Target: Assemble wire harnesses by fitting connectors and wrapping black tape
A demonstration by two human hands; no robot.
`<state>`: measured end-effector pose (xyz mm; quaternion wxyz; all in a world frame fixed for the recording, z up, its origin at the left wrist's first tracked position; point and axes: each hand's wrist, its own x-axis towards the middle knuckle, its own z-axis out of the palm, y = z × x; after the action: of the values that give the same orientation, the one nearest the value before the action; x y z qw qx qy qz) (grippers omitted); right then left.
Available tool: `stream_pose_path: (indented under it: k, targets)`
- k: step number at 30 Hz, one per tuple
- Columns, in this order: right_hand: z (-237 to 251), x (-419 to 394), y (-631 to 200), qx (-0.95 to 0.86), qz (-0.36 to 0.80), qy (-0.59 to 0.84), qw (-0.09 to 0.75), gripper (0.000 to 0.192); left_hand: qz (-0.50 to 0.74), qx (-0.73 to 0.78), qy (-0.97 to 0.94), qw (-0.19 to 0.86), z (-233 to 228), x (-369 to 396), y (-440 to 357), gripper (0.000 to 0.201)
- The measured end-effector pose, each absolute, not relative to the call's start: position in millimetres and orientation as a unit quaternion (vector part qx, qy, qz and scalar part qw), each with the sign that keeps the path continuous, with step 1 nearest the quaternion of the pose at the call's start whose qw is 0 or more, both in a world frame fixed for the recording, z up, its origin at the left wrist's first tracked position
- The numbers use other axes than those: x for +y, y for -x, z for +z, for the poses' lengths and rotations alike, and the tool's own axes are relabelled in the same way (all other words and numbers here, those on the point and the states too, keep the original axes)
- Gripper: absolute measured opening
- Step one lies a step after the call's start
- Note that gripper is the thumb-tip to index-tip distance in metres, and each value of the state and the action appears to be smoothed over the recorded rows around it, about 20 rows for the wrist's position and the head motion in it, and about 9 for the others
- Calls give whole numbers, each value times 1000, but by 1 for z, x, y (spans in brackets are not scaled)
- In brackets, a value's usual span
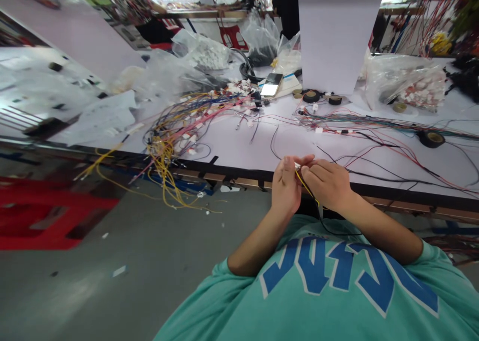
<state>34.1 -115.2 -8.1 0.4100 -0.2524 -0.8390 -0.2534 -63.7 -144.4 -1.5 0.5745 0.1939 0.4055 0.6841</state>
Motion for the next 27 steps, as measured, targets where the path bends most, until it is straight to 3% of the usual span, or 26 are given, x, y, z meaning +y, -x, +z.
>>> stream_pose_path:
  k: [6,15,20,25,27]
  targets:
    - [-9,-111,-39,-858,-195,240,410,37,663,414,-189,594,-1,-144,64,28]
    - [0,-93,-39,-853,-65,343,388,27,677,346,-200,618,3,-123,69,18]
    - [1,-124,-67,-821,-56,323,467,27,731,310,-175,582,36,-90,66,27]
    - [-37,-159,-88,-838,58,370,397,24,739,285,-190,580,82,-62,53,35]
    - [-52,-159,-84,-815,98,428,379,38,737,277,-204,581,97,-57,44,34]
